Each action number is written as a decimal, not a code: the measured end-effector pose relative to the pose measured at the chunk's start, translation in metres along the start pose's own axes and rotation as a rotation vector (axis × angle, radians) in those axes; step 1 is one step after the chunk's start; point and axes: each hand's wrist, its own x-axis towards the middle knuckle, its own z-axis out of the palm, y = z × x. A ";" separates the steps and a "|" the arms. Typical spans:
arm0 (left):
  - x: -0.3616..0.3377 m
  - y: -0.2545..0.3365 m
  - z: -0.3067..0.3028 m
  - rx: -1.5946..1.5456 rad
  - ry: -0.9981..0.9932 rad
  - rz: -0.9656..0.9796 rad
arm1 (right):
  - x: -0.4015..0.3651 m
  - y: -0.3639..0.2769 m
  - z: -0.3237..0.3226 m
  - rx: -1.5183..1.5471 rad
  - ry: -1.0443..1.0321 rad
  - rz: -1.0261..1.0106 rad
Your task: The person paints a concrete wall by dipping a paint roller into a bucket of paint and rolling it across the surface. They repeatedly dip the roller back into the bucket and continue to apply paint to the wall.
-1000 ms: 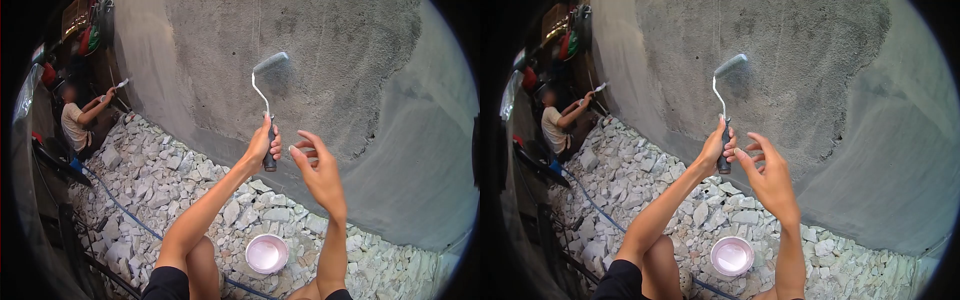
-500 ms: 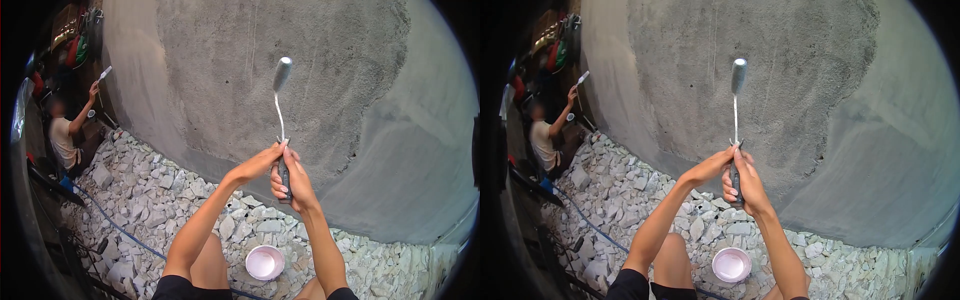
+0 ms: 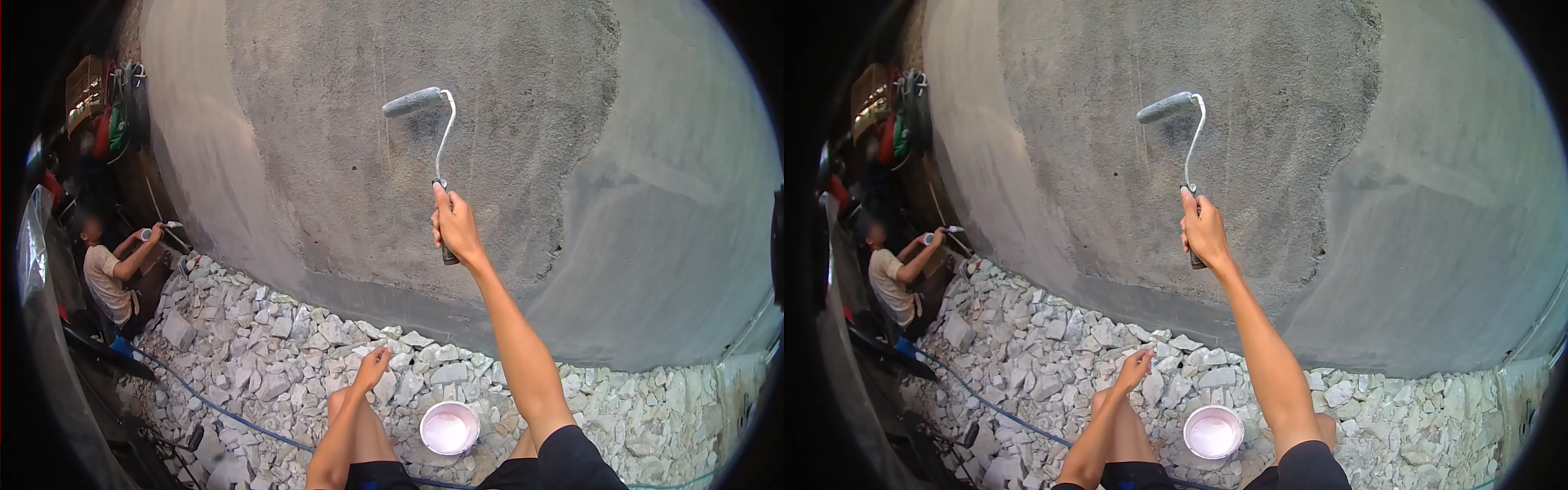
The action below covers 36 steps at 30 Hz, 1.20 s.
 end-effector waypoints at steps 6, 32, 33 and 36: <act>0.009 -0.016 0.003 0.213 -0.061 -0.052 | 0.012 0.042 0.005 -0.137 0.110 -0.092; 0.029 -0.023 0.036 0.411 -0.251 0.063 | -0.012 0.098 0.039 -0.375 0.356 -0.041; 0.029 -0.024 0.037 0.414 -0.249 0.062 | -0.010 0.092 0.040 -0.359 0.351 -0.028; 0.032 -0.027 0.044 0.401 -0.246 0.066 | 0.008 0.078 0.039 -0.318 0.287 0.000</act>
